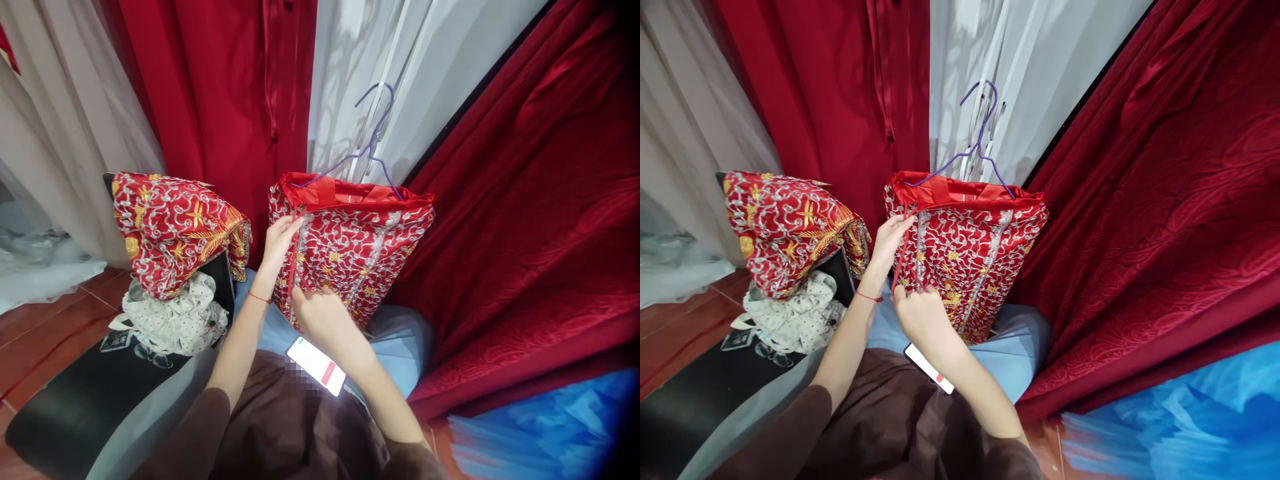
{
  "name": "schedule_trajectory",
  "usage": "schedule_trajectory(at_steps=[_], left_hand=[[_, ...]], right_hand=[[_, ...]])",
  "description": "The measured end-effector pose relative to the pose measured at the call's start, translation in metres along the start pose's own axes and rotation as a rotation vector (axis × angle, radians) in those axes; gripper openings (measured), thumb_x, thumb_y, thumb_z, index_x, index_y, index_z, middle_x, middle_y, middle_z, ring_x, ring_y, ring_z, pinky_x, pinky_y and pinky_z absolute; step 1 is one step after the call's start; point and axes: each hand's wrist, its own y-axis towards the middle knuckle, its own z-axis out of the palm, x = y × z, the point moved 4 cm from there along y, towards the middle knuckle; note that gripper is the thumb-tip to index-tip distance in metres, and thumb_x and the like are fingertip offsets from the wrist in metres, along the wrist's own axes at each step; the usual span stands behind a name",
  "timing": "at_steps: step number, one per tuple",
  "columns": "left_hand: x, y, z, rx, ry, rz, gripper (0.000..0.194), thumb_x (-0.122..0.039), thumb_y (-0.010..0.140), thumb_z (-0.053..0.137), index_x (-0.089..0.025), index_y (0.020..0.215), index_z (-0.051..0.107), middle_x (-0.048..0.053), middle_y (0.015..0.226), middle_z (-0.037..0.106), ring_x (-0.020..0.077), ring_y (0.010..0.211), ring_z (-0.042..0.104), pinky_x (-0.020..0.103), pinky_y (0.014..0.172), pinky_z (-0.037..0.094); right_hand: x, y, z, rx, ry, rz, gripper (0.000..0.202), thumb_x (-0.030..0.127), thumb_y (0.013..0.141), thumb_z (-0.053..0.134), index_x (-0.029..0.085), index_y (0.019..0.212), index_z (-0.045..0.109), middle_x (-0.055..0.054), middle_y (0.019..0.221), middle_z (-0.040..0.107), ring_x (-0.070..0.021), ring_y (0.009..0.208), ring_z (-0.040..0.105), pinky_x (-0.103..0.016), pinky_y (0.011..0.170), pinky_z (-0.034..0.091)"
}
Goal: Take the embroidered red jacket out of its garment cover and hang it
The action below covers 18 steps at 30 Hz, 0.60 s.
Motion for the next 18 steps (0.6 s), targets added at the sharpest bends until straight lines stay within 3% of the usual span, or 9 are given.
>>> schedule_trajectory(at_steps=[3, 5, 7, 9, 11, 13, 15, 18], left_hand=[[-0.003, -0.017, -0.001, -0.032, 0.068, 0.141, 0.029, -0.045, 0.081, 0.073, -0.017, 0.081, 0.069, -0.001, 0.072, 0.065, 0.0100, 0.067, 0.057, 0.022, 0.066, 0.045], [-0.004, -0.032, 0.000, -0.011, 0.124, 0.180, 0.032, -0.048, 0.086, 0.067, -0.017, 0.078, 0.066, -0.001, 0.070, 0.062, 0.0110, 0.067, 0.055, 0.023, 0.066, 0.044], [-0.005, -0.046, 0.001, -0.019, 0.184, 0.203, 0.035, -0.051, 0.089, 0.062, -0.018, 0.077, 0.062, -0.002, 0.066, 0.057, 0.0104, 0.064, 0.051, 0.022, 0.062, 0.041], [-0.006, -0.055, 0.002, -0.041, 0.237, 0.212, 0.038, -0.054, 0.091, 0.058, -0.018, 0.078, 0.060, -0.003, 0.065, 0.053, 0.0094, 0.060, 0.047, 0.022, 0.058, 0.037], [-0.007, -0.061, 0.004, -0.050, 0.274, 0.218, 0.040, -0.055, 0.093, 0.055, -0.018, 0.078, 0.057, -0.004, 0.063, 0.049, 0.0086, 0.057, 0.043, 0.022, 0.055, 0.033], [-0.009, -0.063, 0.005, -0.070, 0.298, 0.240, 0.040, -0.054, 0.094, 0.053, -0.019, 0.077, 0.055, -0.005, 0.061, 0.044, 0.0083, 0.055, 0.039, 0.022, 0.054, 0.031], [-0.010, -0.064, 0.007, -0.081, 0.320, 0.263, 0.038, -0.051, 0.096, 0.051, -0.019, 0.076, 0.053, -0.005, 0.062, 0.044, 0.0083, 0.055, 0.038, 0.022, 0.055, 0.031], [-0.011, -0.066, 0.012, -0.042, 0.365, 0.321, 0.034, -0.045, 0.098, 0.051, -0.019, 0.077, 0.053, -0.002, 0.069, 0.049, 0.0091, 0.061, 0.044, 0.022, 0.059, 0.035]], right_hand=[[-0.006, 0.012, -0.054, -0.292, 0.346, -0.140, 0.027, 0.036, 0.099, 0.052, 0.024, 0.075, 0.057, -0.003, 0.068, 0.062, -0.0188, 0.064, 0.059, -0.035, 0.079, 0.044], [-0.019, 0.036, -0.078, -0.390, 0.515, -0.200, 0.032, 0.041, 0.100, 0.050, 0.023, 0.074, 0.056, 0.000, 0.068, 0.058, -0.0154, 0.063, 0.056, -0.030, 0.073, 0.044], [-0.035, 0.065, -0.089, -0.453, 0.490, -0.158, 0.033, 0.038, 0.101, 0.044, 0.021, 0.076, 0.058, 0.000, 0.071, 0.058, -0.0149, 0.067, 0.056, -0.028, 0.071, 0.043], [-0.050, 0.090, -0.088, -0.456, 0.269, -0.036, 0.029, 0.032, 0.100, 0.043, 0.019, 0.082, 0.062, -0.004, 0.079, 0.063, -0.0170, 0.075, 0.059, -0.029, 0.072, 0.043], [-0.056, 0.107, -0.080, -0.325, 0.011, 0.033, 0.025, 0.028, 0.098, 0.046, 0.018, 0.089, 0.066, -0.008, 0.090, 0.067, -0.0207, 0.085, 0.063, -0.031, 0.073, 0.043], [-0.056, 0.113, -0.070, -0.113, -0.162, 0.031, 0.025, 0.027, 0.096, 0.047, 0.019, 0.095, 0.071, -0.010, 0.098, 0.070, -0.0242, 0.093, 0.065, -0.033, 0.074, 0.045], [-0.051, 0.116, -0.063, 0.073, -0.241, 0.046, 0.026, 0.025, 0.095, 0.049, 0.019, 0.098, 0.074, -0.012, 0.100, 0.072, -0.0267, 0.096, 0.067, -0.036, 0.076, 0.047], [-0.045, 0.129, -0.060, 0.235, -0.297, 0.183, 0.020, 0.019, 0.087, 0.062, 0.015, 0.100, 0.076, -0.017, 0.099, 0.073, -0.0300, 0.098, 0.068, -0.039, 0.079, 0.049]])
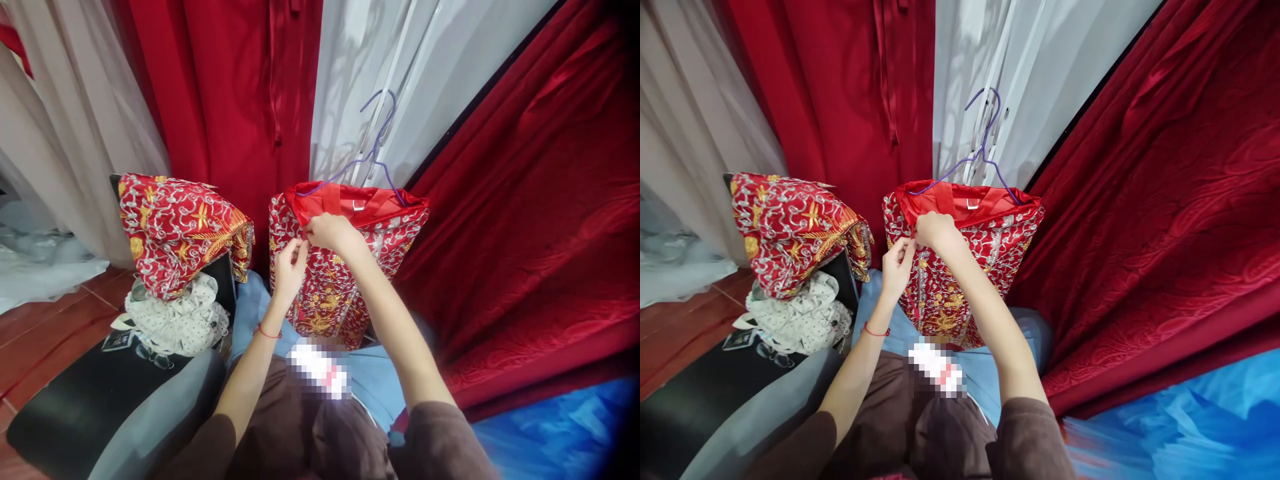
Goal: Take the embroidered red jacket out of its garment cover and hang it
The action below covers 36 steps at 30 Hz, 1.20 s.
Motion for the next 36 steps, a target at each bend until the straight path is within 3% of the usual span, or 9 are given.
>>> schedule_trajectory(at_steps=[6, 8, 10, 14, 18, 23, 28, 31, 36], left_hand=[[-0.006, 0.001, -0.001, -0.036, 0.119, 0.096, 0.030, -0.042, 0.099, 0.051, -0.018, 0.083, 0.060, 0.002, 0.080, 0.055, 0.0116, 0.071, 0.051, 0.023, 0.070, 0.043], [-0.002, 0.002, -0.002, -0.028, 0.099, 0.072, 0.030, -0.043, 0.099, 0.050, -0.018, 0.084, 0.061, 0.002, 0.081, 0.057, 0.0123, 0.073, 0.053, 0.023, 0.071, 0.044], [0.003, 0.003, -0.002, -0.014, 0.066, 0.051, 0.032, -0.044, 0.098, 0.050, -0.019, 0.082, 0.060, 0.002, 0.080, 0.057, 0.0126, 0.074, 0.055, 0.023, 0.071, 0.045], [0.008, 0.002, 0.000, -0.022, 0.019, 0.037, 0.033, -0.045, 0.097, 0.052, -0.019, 0.080, 0.058, 0.001, 0.080, 0.057, 0.0123, 0.073, 0.054, 0.023, 0.071, 0.044], [0.008, 0.001, 0.003, -0.001, 0.020, 0.034, 0.030, -0.044, 0.098, 0.050, -0.019, 0.083, 0.059, 0.001, 0.080, 0.058, 0.0124, 0.073, 0.054, 0.024, 0.070, 0.043], [0.009, 0.001, 0.004, -0.007, 0.038, 0.041, 0.030, -0.043, 0.098, 0.051, -0.019, 0.081, 0.059, 0.002, 0.079, 0.058, 0.0130, 0.074, 0.054, 0.025, 0.072, 0.044], [0.011, 0.000, 0.000, -0.002, 0.018, 0.033, 0.028, -0.041, 0.097, 0.052, -0.019, 0.083, 0.059, 0.003, 0.081, 0.060, 0.0134, 0.073, 0.055, 0.024, 0.067, 0.044], [0.009, 0.002, -0.003, 0.003, 0.046, 0.022, 0.031, -0.043, 0.097, 0.052, -0.019, 0.079, 0.056, 0.001, 0.075, 0.056, 0.0114, 0.068, 0.052, 0.023, 0.065, 0.041], [0.005, 0.012, -0.005, -0.005, 0.032, -0.003, 0.035, -0.046, 0.098, 0.049, -0.019, 0.077, 0.055, -0.003, 0.068, 0.050, 0.0095, 0.061, 0.044, 0.022, 0.061, 0.038]], right_hand=[[-0.011, 0.029, -0.024, 0.296, 0.082, -0.042, 0.013, 0.026, 0.075, 0.078, 0.013, 0.073, 0.075, -0.007, 0.065, 0.065, -0.0237, 0.074, 0.066, -0.036, 0.069, 0.049], [-0.024, 0.020, -0.032, 0.214, 0.303, -0.143, 0.018, 0.032, 0.080, 0.073, 0.015, 0.073, 0.073, -0.003, 0.062, 0.063, -0.0172, 0.065, 0.061, -0.031, 0.065, 0.046], [-0.039, -0.001, -0.034, -0.027, 0.503, -0.174, 0.018, 0.033, 0.084, 0.068, 0.016, 0.079, 0.072, -0.002, 0.064, 0.063, -0.0132, 0.061, 0.057, -0.028, 0.062, 0.043], [-0.053, -0.051, -0.007, -0.381, 0.640, -0.011, 0.029, 0.038, 0.088, 0.061, 0.016, 0.071, 0.068, -0.001, 0.060, 0.060, -0.0118, 0.057, 0.051, -0.028, 0.059, 0.038], [-0.040, -0.064, 0.025, -0.372, 0.640, 0.047, 0.028, 0.036, 0.089, 0.060, 0.016, 0.072, 0.070, -0.004, 0.065, 0.065, -0.0147, 0.062, 0.056, -0.029, 0.061, 0.041], [-0.021, -0.045, 0.009, -0.498, 0.285, 0.139, 0.021, 0.017, 0.092, 0.054, 0.013, 0.095, 0.074, -0.013, 0.087, 0.071, -0.0215, 0.079, 0.066, -0.032, 0.071, 0.046], [0.013, -0.017, -0.002, -0.216, -0.121, -0.163, 0.028, 0.004, 0.089, 0.050, 0.008, 0.100, 0.075, -0.019, 0.096, 0.069, -0.0243, 0.089, 0.067, -0.031, 0.071, 0.044], [0.003, -0.020, -0.003, -0.171, -0.112, -0.216, 0.029, 0.009, 0.087, 0.052, 0.013, 0.102, 0.077, -0.016, 0.103, 0.065, -0.0227, 0.087, 0.065, -0.032, 0.071, 0.042], [-0.038, -0.049, 0.009, -0.468, 0.219, -0.120, 0.032, 0.013, 0.085, 0.045, 0.016, 0.100, 0.073, -0.009, 0.094, 0.065, -0.0192, 0.080, 0.061, -0.031, 0.073, 0.042]])
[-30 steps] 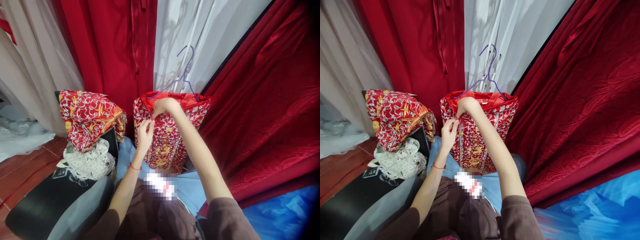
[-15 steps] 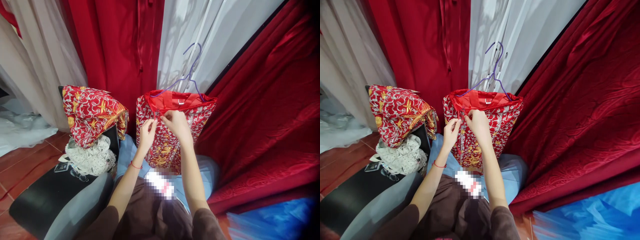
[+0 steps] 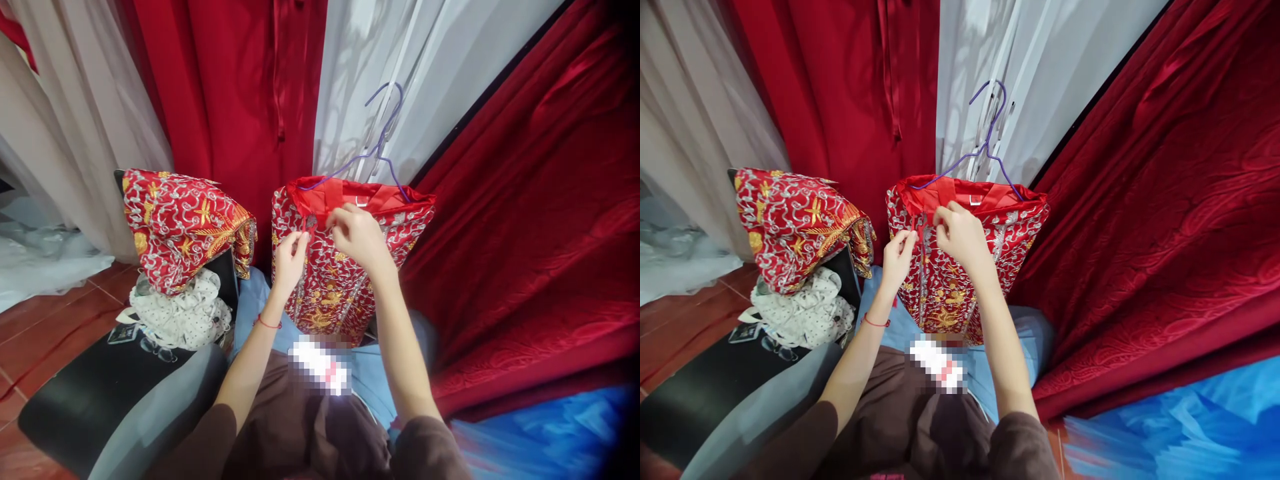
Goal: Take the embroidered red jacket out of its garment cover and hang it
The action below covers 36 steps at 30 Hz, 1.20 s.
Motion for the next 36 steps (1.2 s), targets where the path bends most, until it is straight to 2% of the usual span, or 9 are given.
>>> schedule_trajectory(at_steps=[4, 7, 10, 13, 18, 20, 24, 31, 36], left_hand=[[-0.001, 0.007, 0.002, 0.027, -0.058, -0.014, 0.036, -0.048, 0.097, 0.050, -0.019, 0.076, 0.057, -0.002, 0.068, 0.051, 0.0103, 0.062, 0.045, 0.022, 0.061, 0.038], [-0.003, 0.011, 0.004, 0.064, -0.096, -0.021, 0.035, -0.050, 0.095, 0.052, -0.019, 0.080, 0.059, -0.002, 0.069, 0.054, 0.0110, 0.065, 0.050, 0.023, 0.063, 0.041], [-0.004, 0.023, 0.002, 0.065, -0.068, -0.041, 0.036, -0.053, 0.095, 0.052, -0.019, 0.086, 0.060, -0.002, 0.066, 0.055, 0.0109, 0.062, 0.051, 0.022, 0.059, 0.039], [-0.008, 0.053, -0.005, 0.106, 0.076, -0.047, 0.038, -0.056, 0.095, 0.051, -0.020, 0.087, 0.060, -0.003, 0.063, 0.055, 0.0108, 0.057, 0.049, 0.023, 0.056, 0.036], [-0.011, 0.109, -0.003, 0.689, 0.499, 0.043, 0.040, -0.054, 0.085, 0.065, -0.020, 0.065, 0.063, -0.003, 0.058, 0.055, 0.0122, 0.056, 0.046, 0.026, 0.058, 0.030], [-0.011, 0.128, -0.010, 0.618, 0.627, 0.066, 0.037, -0.049, 0.089, 0.061, -0.021, 0.065, 0.065, 0.000, 0.065, 0.062, 0.0155, 0.064, 0.053, 0.027, 0.062, 0.032], [-0.008, 0.145, -0.029, 0.202, 0.777, 0.059, 0.032, -0.038, 0.095, 0.053, -0.022, 0.070, 0.067, 0.005, 0.072, 0.065, 0.0231, 0.078, 0.059, 0.030, 0.072, 0.038], [-0.014, 0.136, -0.011, 0.311, 0.641, 0.274, 0.026, -0.044, 0.081, 0.072, -0.020, 0.090, 0.067, 0.006, 0.091, 0.069, 0.0212, 0.087, 0.061, 0.034, 0.088, 0.046], [-0.011, 0.151, 0.012, 0.279, 0.424, 0.289, 0.033, -0.030, 0.081, 0.074, -0.017, 0.106, 0.058, 0.006, 0.096, 0.069, 0.0170, 0.088, 0.064, 0.031, 0.085, 0.049]], right_hand=[[-0.010, -0.008, 0.047, 0.168, 0.333, -0.024, 0.031, 0.019, 0.080, 0.055, 0.014, 0.108, 0.068, -0.010, 0.098, 0.072, -0.0217, 0.086, 0.064, -0.034, 0.080, 0.050], [-0.010, 0.009, 0.077, 0.139, 0.746, -0.088, 0.041, 0.026, 0.083, 0.058, 0.016, 0.123, 0.063, -0.010, 0.120, 0.070, -0.0197, 0.101, 0.066, -0.033, 0.090, 0.052], [-0.018, 0.026, 0.090, 0.097, 0.974, -0.021, 0.034, 0.039, 0.088, 0.058, 0.017, 0.111, 0.070, -0.007, 0.108, 0.074, -0.0187, 0.095, 0.068, -0.033, 0.091, 0.052], [-0.041, 0.034, 0.080, -0.064, 0.861, 0.130, 0.032, 0.042, 0.091, 0.057, 0.016, 0.098, 0.074, -0.008, 0.097, 0.076, -0.0204, 0.090, 0.068, -0.033, 0.087, 0.051], [-0.086, 0.032, 0.040, -0.321, 0.184, 0.360, 0.032, 0.032, 0.096, 0.049, 0.017, 0.103, 0.076, -0.015, 0.103, 0.075, -0.0268, 0.098, 0.064, -0.038, 0.089, 0.045], [-0.099, 0.030, 0.027, -0.338, 0.052, 0.408, 0.034, 0.033, 0.097, 0.046, 0.017, 0.100, 0.076, -0.016, 0.101, 0.074, -0.0284, 0.096, 0.064, -0.039, 0.087, 0.045], [-0.111, 0.026, 0.013, -0.349, 0.008, 0.481, 0.028, 0.027, 0.094, 0.047, 0.016, 0.093, 0.073, -0.018, 0.097, 0.072, -0.0302, 0.093, 0.063, -0.041, 0.084, 0.045], [-0.081, 0.053, 0.037, -0.240, 0.564, 0.164, 0.027, 0.027, 0.085, 0.060, 0.016, 0.109, 0.061, -0.008, 0.095, 0.072, -0.0195, 0.087, 0.067, -0.034, 0.085, 0.050], [-0.066, 0.080, 0.052, -0.284, 0.520, 0.176, 0.039, 0.029, 0.082, 0.065, 0.016, 0.117, 0.057, -0.012, 0.108, 0.069, -0.0224, 0.100, 0.063, -0.037, 0.090, 0.050]])
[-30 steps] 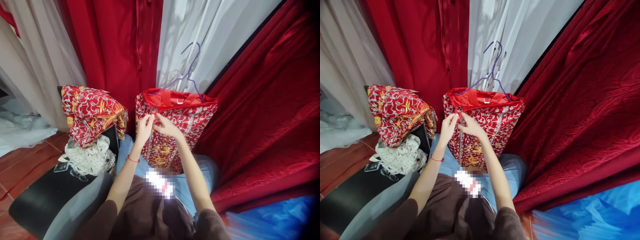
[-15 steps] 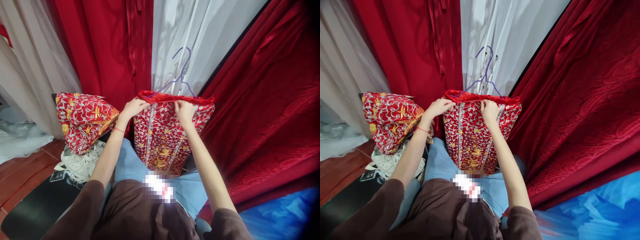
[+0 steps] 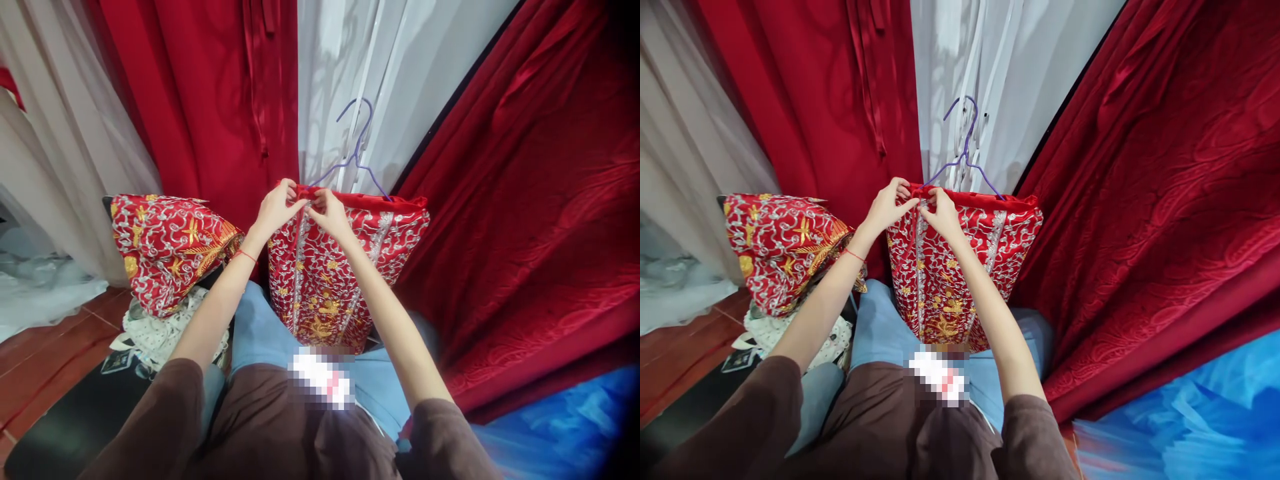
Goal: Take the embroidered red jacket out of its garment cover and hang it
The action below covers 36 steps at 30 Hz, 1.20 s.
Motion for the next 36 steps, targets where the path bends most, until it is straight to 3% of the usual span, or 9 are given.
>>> schedule_trajectory(at_steps=[4, 9, 11, 16, 18, 23, 27, 32, 36], left_hand=[[0.014, 0.014, 0.021, -0.019, -0.151, -0.118, 0.026, -0.019, 0.082, 0.071, -0.018, 0.098, 0.051, 0.000, 0.078, 0.065, 0.0127, 0.074, 0.064, 0.026, 0.075, 0.050], [0.020, 0.010, 0.026, -0.020, -0.312, -0.132, 0.013, -0.012, 0.091, 0.056, -0.020, 0.085, 0.048, -0.003, 0.067, 0.060, 0.0095, 0.064, 0.061, 0.022, 0.067, 0.047], [0.021, 0.007, 0.024, 0.015, -0.353, -0.127, 0.012, -0.012, 0.090, 0.056, -0.019, 0.085, 0.049, -0.004, 0.066, 0.059, 0.0093, 0.062, 0.060, 0.022, 0.066, 0.047], [0.022, 0.007, 0.021, 0.156, -0.477, -0.156, 0.009, -0.018, 0.090, 0.060, -0.018, 0.087, 0.051, -0.004, 0.070, 0.059, 0.0077, 0.057, 0.057, 0.022, 0.062, 0.045], [0.024, 0.012, 0.015, 0.245, -0.462, -0.148, 0.010, -0.023, 0.089, 0.063, -0.018, 0.086, 0.055, -0.004, 0.068, 0.059, 0.0069, 0.054, 0.053, 0.020, 0.056, 0.041], [0.049, 0.028, -0.021, 0.542, -0.331, -0.126, 0.025, -0.041, 0.080, 0.073, -0.017, 0.084, 0.072, 0.001, 0.066, 0.062, 0.0085, 0.054, 0.049, 0.022, 0.054, 0.038], [0.075, 0.033, -0.045, 0.566, -0.338, -0.225, 0.033, -0.051, 0.075, 0.075, -0.019, 0.082, 0.076, -0.002, 0.053, 0.048, 0.0076, 0.046, 0.035, 0.023, 0.046, 0.030], [0.080, 0.033, -0.052, 0.448, -0.520, -0.234, 0.024, -0.042, 0.074, 0.073, -0.022, 0.086, 0.077, -0.004, 0.049, 0.040, 0.0069, 0.044, 0.027, 0.023, 0.043, 0.023], [0.084, 0.025, -0.040, 0.602, -0.345, -0.207, 0.024, -0.040, 0.073, 0.067, -0.019, 0.073, 0.079, 0.000, 0.048, 0.051, 0.0084, 0.045, 0.035, 0.025, 0.047, 0.031]], right_hand=[[0.003, 0.011, 0.010, -0.037, -0.089, 0.048, 0.020, 0.021, 0.083, 0.058, 0.017, 0.103, 0.061, -0.011, 0.100, 0.069, -0.0219, 0.095, 0.062, -0.037, 0.090, 0.049], [0.003, 0.008, 0.013, -0.010, 0.101, 0.044, 0.007, 0.019, 0.086, 0.049, 0.020, 0.086, 0.056, -0.005, 0.091, 0.070, -0.0158, 0.084, 0.064, -0.029, 0.085, 0.050], [-0.002, 0.008, 0.014, -0.051, 0.194, 0.132, 0.002, 0.020, 0.085, 0.051, 0.021, 0.085, 0.052, -0.003, 0.088, 0.069, -0.0151, 0.084, 0.065, -0.029, 0.084, 0.050], [-0.005, 0.013, 0.033, -0.016, 0.521, 0.392, 0.019, 0.023, 0.082, 0.063, 0.023, 0.087, 0.046, 0.003, 0.074, 0.061, -0.0134, 0.070, 0.062, -0.029, 0.076, 0.051], [-0.004, 0.017, 0.036, -0.014, 0.561, 0.420, 0.011, 0.023, 0.086, 0.059, 0.022, 0.085, 0.048, 0.005, 0.069, 0.057, -0.0124, 0.064, 0.058, -0.028, 0.073, 0.051], [-0.009, 0.022, 0.029, -0.028, 0.412, 0.400, 0.012, 0.021, 0.089, 0.048, 0.019, 0.081, 0.056, 0.005, 0.061, 0.050, -0.0116, 0.059, 0.050, -0.026, 0.068, 0.047], [-0.012, 0.018, 0.025, -0.015, 0.261, 0.334, 0.016, 0.024, 0.089, 0.049, 0.018, 0.080, 0.061, 0.004, 0.062, 0.058, -0.0124, 0.064, 0.055, -0.025, 0.073, 0.046], [-0.013, 0.009, 0.021, -0.041, 0.102, 0.244, 0.026, 0.029, 0.090, 0.048, 0.017, 0.080, 0.069, 0.000, 0.065, 0.067, -0.0147, 0.070, 0.063, -0.026, 0.077, 0.047], [-0.019, 0.010, 0.015, 0.058, 0.112, 0.182, 0.018, 0.030, 0.081, 0.063, 0.015, 0.080, 0.073, -0.003, 0.072, 0.072, -0.0150, 0.069, 0.063, -0.026, 0.070, 0.046]])
